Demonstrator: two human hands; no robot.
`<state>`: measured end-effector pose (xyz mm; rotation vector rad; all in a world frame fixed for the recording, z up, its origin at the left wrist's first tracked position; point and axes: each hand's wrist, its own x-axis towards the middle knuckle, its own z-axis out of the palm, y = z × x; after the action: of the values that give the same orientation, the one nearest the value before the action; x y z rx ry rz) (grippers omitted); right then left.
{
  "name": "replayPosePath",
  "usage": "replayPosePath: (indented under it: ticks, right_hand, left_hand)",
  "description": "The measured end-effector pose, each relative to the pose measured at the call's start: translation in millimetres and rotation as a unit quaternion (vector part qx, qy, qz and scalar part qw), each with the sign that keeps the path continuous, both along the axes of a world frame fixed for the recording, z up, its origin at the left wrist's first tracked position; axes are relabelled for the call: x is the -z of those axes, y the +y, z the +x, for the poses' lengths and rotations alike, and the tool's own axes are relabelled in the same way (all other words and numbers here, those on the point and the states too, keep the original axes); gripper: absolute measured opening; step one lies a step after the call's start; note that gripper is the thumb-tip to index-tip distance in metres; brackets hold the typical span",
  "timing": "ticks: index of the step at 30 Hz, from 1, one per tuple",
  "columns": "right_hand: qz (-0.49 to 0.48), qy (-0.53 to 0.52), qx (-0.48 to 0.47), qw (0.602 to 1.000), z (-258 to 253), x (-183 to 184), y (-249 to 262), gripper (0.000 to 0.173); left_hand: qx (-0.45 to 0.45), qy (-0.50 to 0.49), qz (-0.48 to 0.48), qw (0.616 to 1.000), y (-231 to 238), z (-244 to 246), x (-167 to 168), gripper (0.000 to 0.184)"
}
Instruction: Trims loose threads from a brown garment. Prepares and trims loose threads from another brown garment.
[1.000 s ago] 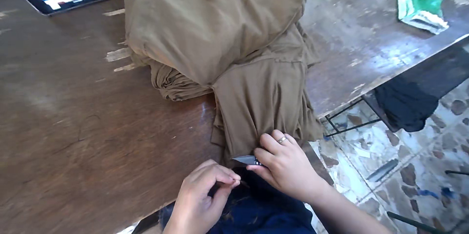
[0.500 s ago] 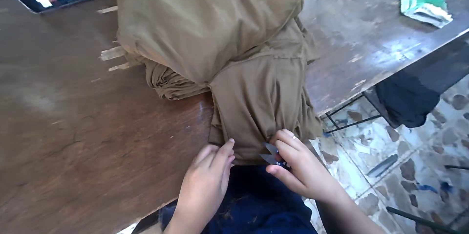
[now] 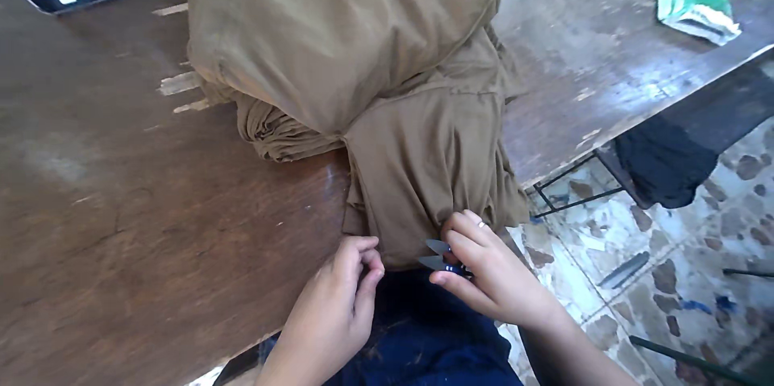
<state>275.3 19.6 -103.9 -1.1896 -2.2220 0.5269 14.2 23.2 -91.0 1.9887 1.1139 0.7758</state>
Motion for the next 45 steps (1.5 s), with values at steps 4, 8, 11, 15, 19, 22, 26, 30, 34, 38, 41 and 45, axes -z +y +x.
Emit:
replayPosePath:
  ticks: [4,8,11,15,19,22,26,30,34,38,41,45]
  right_hand:
    - [0.003,-0.020,-0.006,1.000,-0.4,-1.0,0.6,0.053]
    - [0.003,-0.023,-0.012,1.000,0.8,-1.4,1.3,0.052]
    - [0.010,-0.021,-0.011,1.000,0.4,-0.6,1.6,0.052]
    - [0.011,-0.026,-0.010,1.000,-0.8,-0.9,1.8,0.052]
    - [0.007,-0.044,-0.011,0.999,-0.8,-2.5,1.7,0.052]
    - [0.032,-0.088,0.001,0.996,-4.9,-0.1,-2.3,0.051]
    - [0.056,-0.149,0.028,0.987,-13.6,-1.5,-4.7,0.052]
    - [0.073,-0.180,0.060,0.979,-22.6,-0.9,-5.4,0.056]
    - [0.047,-0.161,0.062,0.984,-23.1,-2.4,-4.2,0.052]
    - [-0.048,0.022,-0.004,0.999,-2.4,-12.3,-2.5,0.052]
    - [-0.058,0.173,-0.072,0.981,5.4,-26.6,-4.6,0.051]
    - [0.004,0.252,-0.049,0.967,8.5,-41.1,-4.2,0.047]
  left_hand:
    - [-0.031,-0.047,0.016,0.998,-1.3,1.3,2.0,0.028]
    - [-0.081,0.006,0.079,0.994,0.3,12.6,2.5,0.042]
    - [-0.096,0.097,0.108,0.985,2.1,21.0,1.1,0.044]
    - [-0.085,0.169,0.148,0.971,3.5,31.7,1.2,0.035]
    - [-0.072,0.141,0.131,0.979,2.9,28.2,5.9,0.027]
    - [-0.062,0.057,0.048,0.995,-2.8,21.6,0.4,0.027]
    - [-0.096,0.013,0.039,0.995,-9.1,22.9,1.0,0.026]
    - [-0.130,0.035,0.110,0.985,-10.5,24.3,2.5,0.024]
    - [-0.054,-0.029,0.097,0.993,-7.9,13.1,1.0,0.018]
    - [0.096,-0.096,0.051,0.989,-4.1,-6.1,-12.8,0.043]
    - [-0.031,0.056,0.115,0.991,-1.8,14.3,-6.5,0.065]
    - [-0.076,-0.028,0.088,0.993,31.6,33.2,-30.1,0.060]
